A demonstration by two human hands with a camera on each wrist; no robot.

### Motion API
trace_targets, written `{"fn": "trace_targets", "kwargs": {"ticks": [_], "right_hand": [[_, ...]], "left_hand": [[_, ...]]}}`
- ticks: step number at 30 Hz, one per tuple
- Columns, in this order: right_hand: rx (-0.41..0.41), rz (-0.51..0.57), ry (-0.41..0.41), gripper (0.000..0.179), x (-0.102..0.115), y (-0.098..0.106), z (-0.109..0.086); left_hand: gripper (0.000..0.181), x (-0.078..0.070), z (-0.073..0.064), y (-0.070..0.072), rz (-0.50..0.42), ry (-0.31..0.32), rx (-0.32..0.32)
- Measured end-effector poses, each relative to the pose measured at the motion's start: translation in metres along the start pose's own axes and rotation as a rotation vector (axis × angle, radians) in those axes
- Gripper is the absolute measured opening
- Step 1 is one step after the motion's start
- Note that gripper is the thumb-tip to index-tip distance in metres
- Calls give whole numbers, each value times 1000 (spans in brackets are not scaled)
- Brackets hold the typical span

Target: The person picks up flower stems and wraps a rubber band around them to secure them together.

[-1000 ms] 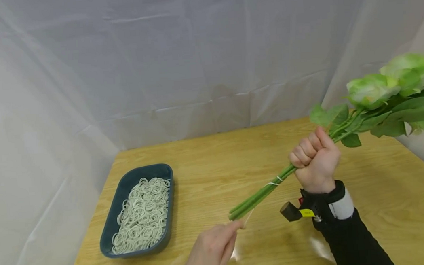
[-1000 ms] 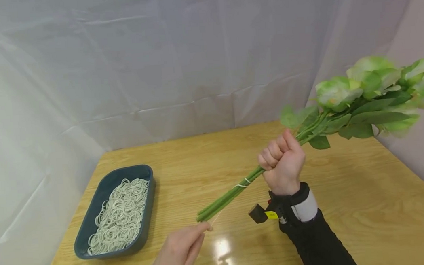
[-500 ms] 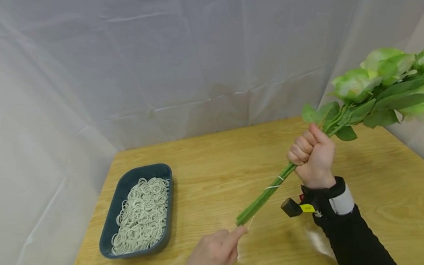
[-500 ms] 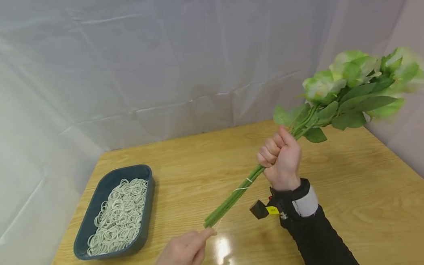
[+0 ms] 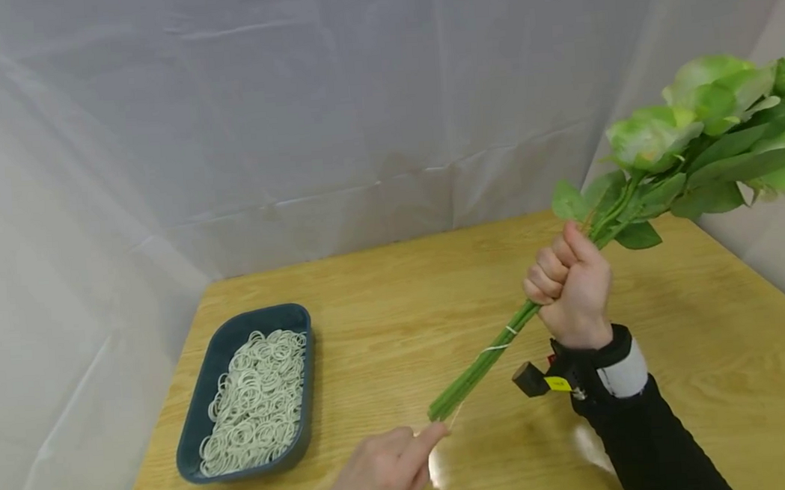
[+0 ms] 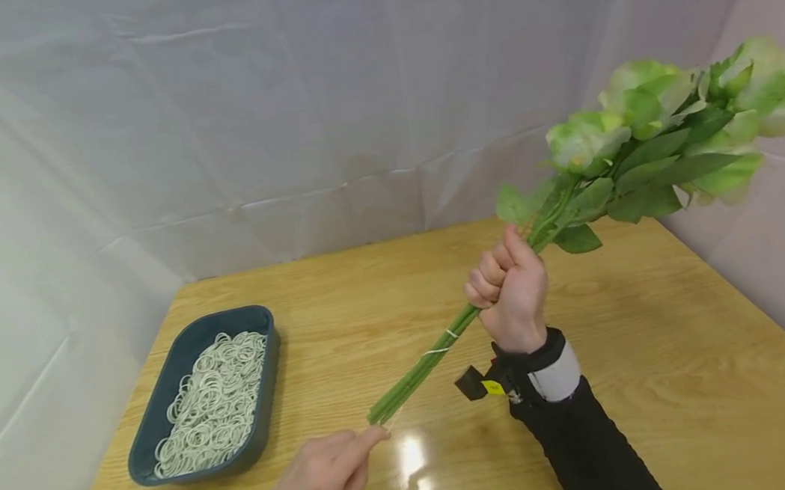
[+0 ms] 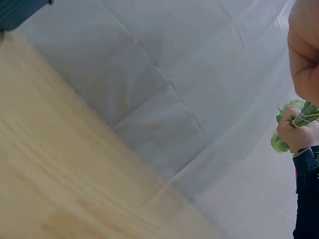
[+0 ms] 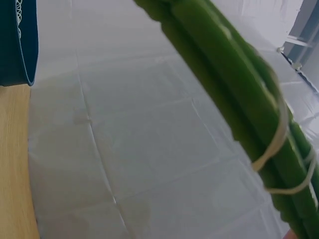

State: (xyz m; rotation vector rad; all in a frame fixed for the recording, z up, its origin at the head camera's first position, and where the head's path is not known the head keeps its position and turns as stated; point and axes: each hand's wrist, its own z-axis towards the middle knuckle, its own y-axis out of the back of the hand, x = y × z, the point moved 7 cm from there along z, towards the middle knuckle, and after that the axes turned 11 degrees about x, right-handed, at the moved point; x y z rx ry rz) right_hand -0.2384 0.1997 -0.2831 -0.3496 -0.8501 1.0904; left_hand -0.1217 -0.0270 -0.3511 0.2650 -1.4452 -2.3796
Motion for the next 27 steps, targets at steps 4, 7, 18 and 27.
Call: {"fn": "trace_targets", "kwargs": {"ticks": [4,7,18,27], "right_hand": [[6,16,-37,53,-4,3,2],[0,36,-48,53,-5,4,2],[102,-172,94,51,-6,-21,0],[147,-269,198,50,-19,-38,-7]], "left_hand": [[38,0,-1,0,45,-10,22],[40,0,-2,-1,66,-9,28],[41,-8,1,0,178,-45,11],[37,-10,9,0,75,-26,-18]]}}
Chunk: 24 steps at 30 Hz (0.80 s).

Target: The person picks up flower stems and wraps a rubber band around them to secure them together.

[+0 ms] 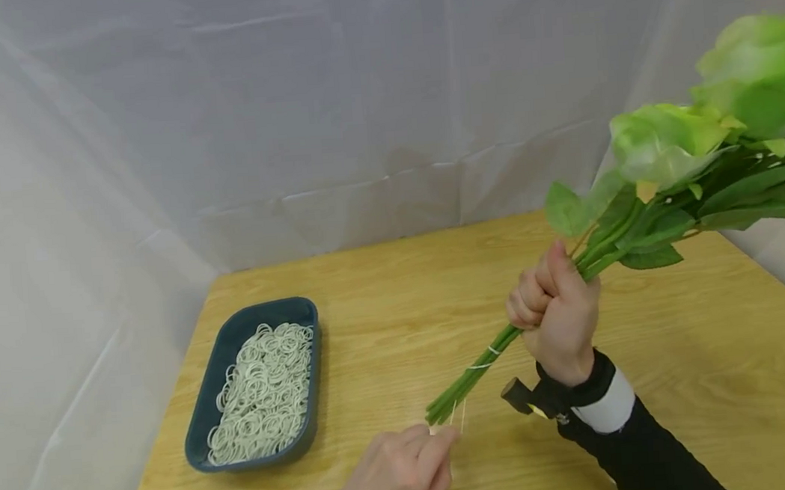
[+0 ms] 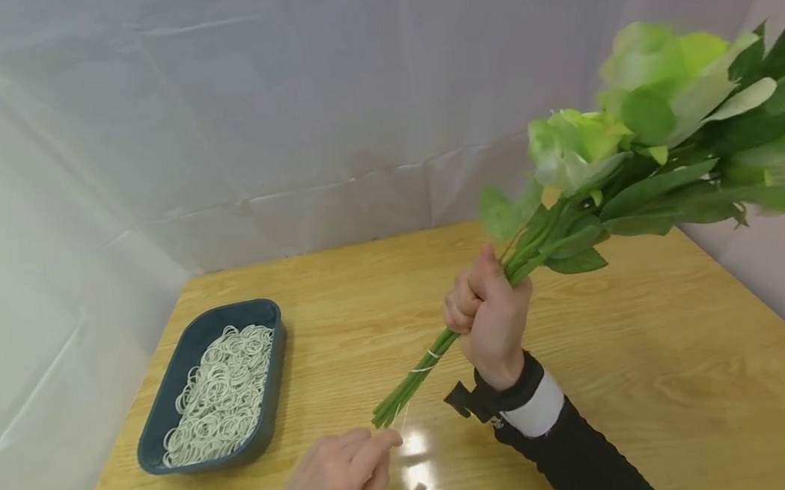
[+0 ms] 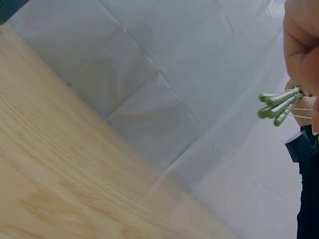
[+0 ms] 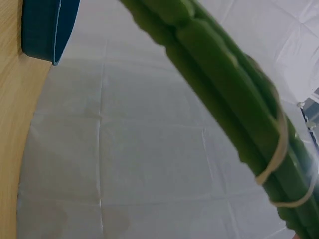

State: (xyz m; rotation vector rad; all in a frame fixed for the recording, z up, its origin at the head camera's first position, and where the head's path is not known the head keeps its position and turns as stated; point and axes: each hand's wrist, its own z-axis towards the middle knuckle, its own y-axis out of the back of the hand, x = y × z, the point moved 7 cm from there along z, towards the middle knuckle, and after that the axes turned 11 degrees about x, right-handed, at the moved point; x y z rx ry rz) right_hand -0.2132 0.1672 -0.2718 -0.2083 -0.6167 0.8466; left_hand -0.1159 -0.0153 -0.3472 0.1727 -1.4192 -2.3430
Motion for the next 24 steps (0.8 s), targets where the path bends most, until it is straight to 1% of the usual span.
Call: {"fn": "trace_targets", "kwargs": {"ticks": [3,5,8,11,14,16,17,19,22,24], "right_hand": [[0,-24,-9,49,-7,-1,-3],[-12,-27,-12,49,-11,0,-5],[-18,-17,-6,49,-17,0,-6],[-23,-8,-31,50,-21,1,-9],[-45,-25,-101,51,-27,2,-12],[-66,-45,-153,51,-31,3,-14],[-75,-63,-177,52,-33,3,-15],[-95,-101,-226,52,-38,4,-18],[-109,-134,-272,53,-43,4,-20],[-141,-148,-302,55,-46,6,-21]], "left_hand": [[29,1,9,3,-51,8,-15],[24,1,17,6,-73,24,-11],[18,4,29,6,-133,73,36],[16,11,41,5,-204,122,70],[14,20,52,6,-238,139,66],[14,26,57,6,-251,137,61],[14,28,60,6,-258,135,68],[14,34,63,4,-297,144,101],[16,41,68,-1,-369,167,171],[16,44,71,-5,-418,187,206]]}}
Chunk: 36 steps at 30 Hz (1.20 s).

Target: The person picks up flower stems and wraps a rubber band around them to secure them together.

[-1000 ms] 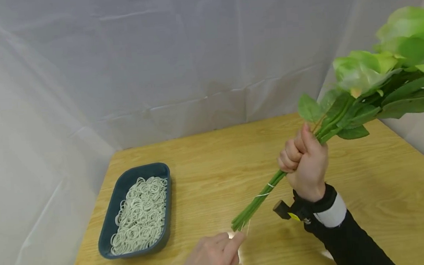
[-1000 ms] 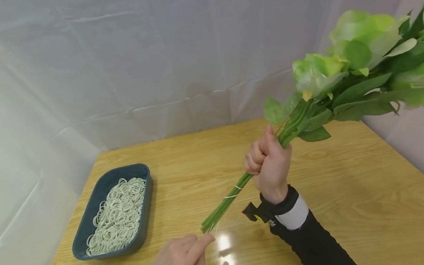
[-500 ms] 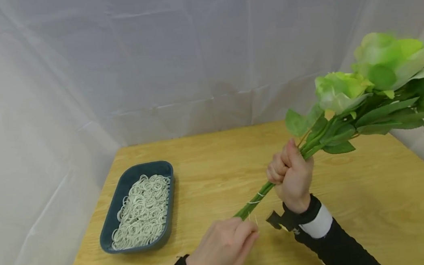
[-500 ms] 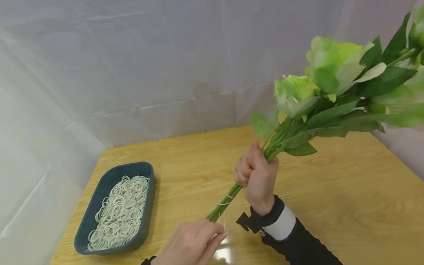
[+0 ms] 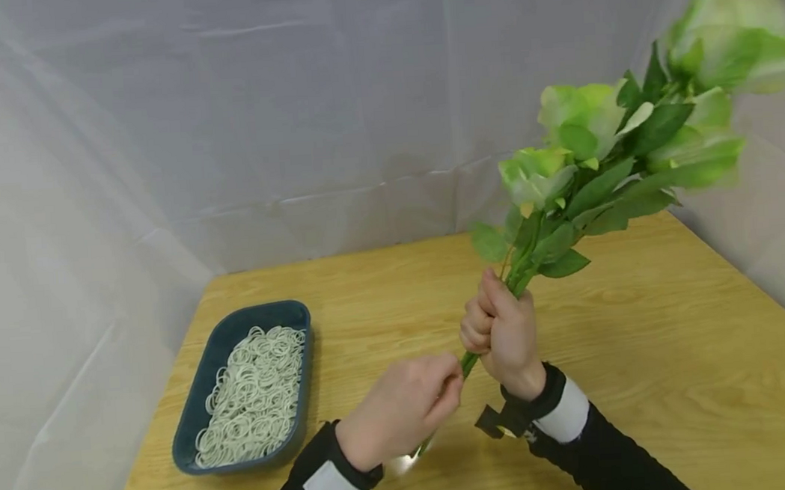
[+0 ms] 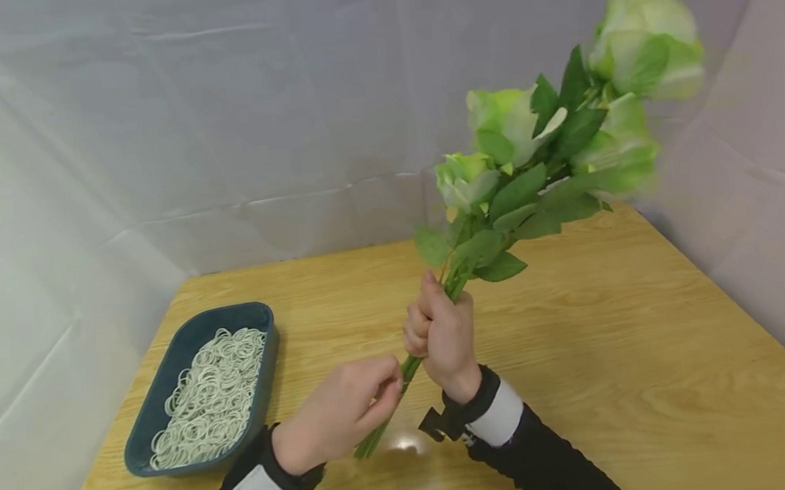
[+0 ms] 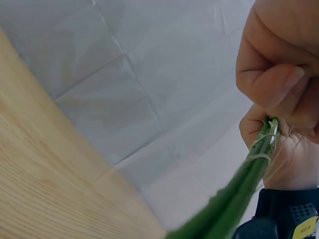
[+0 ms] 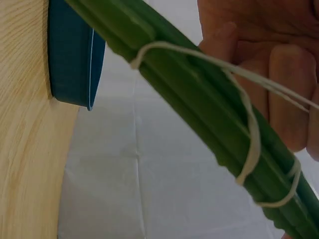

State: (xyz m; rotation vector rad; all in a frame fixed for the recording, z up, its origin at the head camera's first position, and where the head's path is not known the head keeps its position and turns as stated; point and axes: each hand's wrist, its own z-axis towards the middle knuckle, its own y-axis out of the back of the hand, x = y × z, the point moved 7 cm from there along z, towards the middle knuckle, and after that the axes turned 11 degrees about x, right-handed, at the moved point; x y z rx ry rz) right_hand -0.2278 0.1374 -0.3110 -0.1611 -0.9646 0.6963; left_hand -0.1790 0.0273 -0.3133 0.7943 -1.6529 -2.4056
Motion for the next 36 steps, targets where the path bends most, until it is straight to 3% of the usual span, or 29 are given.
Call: {"fn": "trace_targets", "kwargs": {"ticks": [7,11,16,20,26,29,36], "right_hand": [[-73,18,-67,55,-16,1,-1],[-62,58,-100,54,-20,4,0],[2,85,-153,54,-25,3,-2],[-1,63,-190,54,-31,0,-5],[-113,38,-227,53,-36,6,-7],[-130,73,-218,52,-33,12,-6],[-137,128,-225,53,-26,24,-5]], "left_hand": [[14,4,11,-3,-4,27,67],[17,15,11,3,-131,112,90],[23,29,0,10,-277,185,95],[23,31,-1,9,-311,183,99],[21,35,9,0,-355,177,121],[19,37,9,-3,-313,180,121],[13,31,1,-13,42,97,62]]}}
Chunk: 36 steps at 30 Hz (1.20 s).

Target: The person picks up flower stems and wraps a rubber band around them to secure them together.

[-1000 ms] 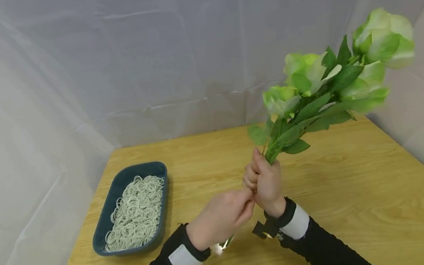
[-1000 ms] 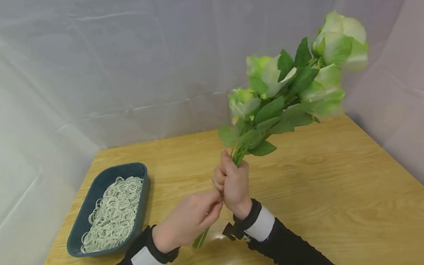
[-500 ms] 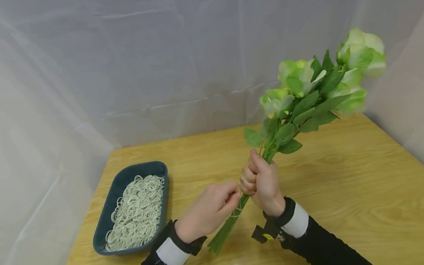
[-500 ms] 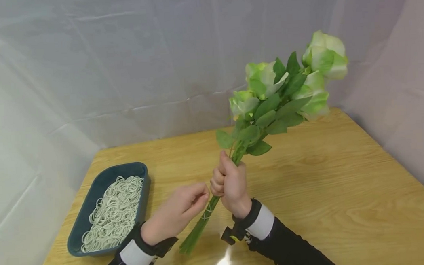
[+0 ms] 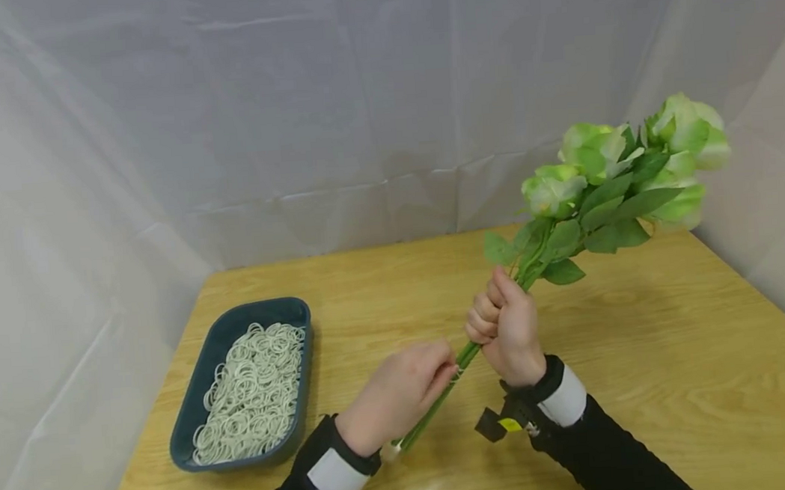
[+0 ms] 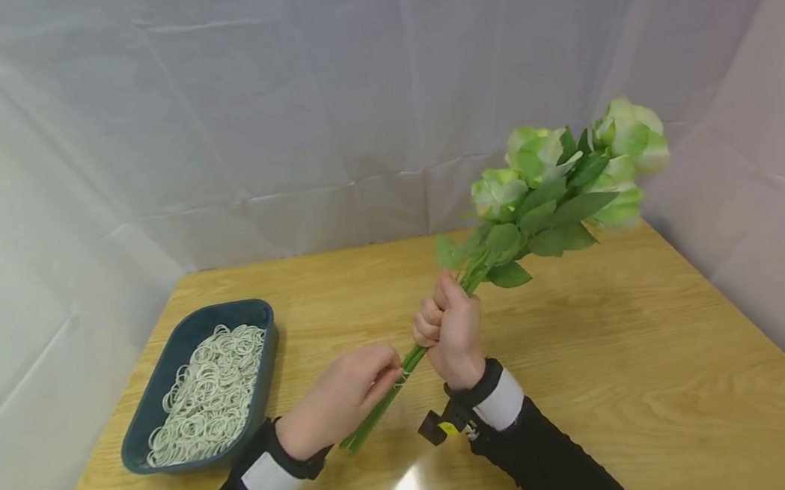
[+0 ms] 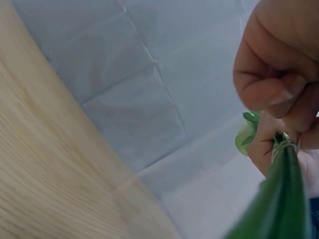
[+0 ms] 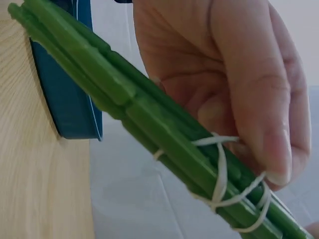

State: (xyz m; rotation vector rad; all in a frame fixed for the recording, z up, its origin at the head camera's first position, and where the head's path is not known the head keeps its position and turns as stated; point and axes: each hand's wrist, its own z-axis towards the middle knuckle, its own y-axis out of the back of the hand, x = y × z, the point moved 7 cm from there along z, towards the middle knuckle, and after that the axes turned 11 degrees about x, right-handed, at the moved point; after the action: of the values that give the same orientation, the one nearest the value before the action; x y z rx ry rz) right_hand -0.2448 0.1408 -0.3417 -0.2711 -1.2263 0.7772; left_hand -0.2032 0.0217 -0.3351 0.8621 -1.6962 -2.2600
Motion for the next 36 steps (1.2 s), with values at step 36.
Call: {"fn": "trace_targets", "kwargs": {"ticks": [36], "right_hand": [[317,-22,-445,48,-30,-27,-8]], "left_hand": [[34,13,-14,-41,-1200,214,245]]}}
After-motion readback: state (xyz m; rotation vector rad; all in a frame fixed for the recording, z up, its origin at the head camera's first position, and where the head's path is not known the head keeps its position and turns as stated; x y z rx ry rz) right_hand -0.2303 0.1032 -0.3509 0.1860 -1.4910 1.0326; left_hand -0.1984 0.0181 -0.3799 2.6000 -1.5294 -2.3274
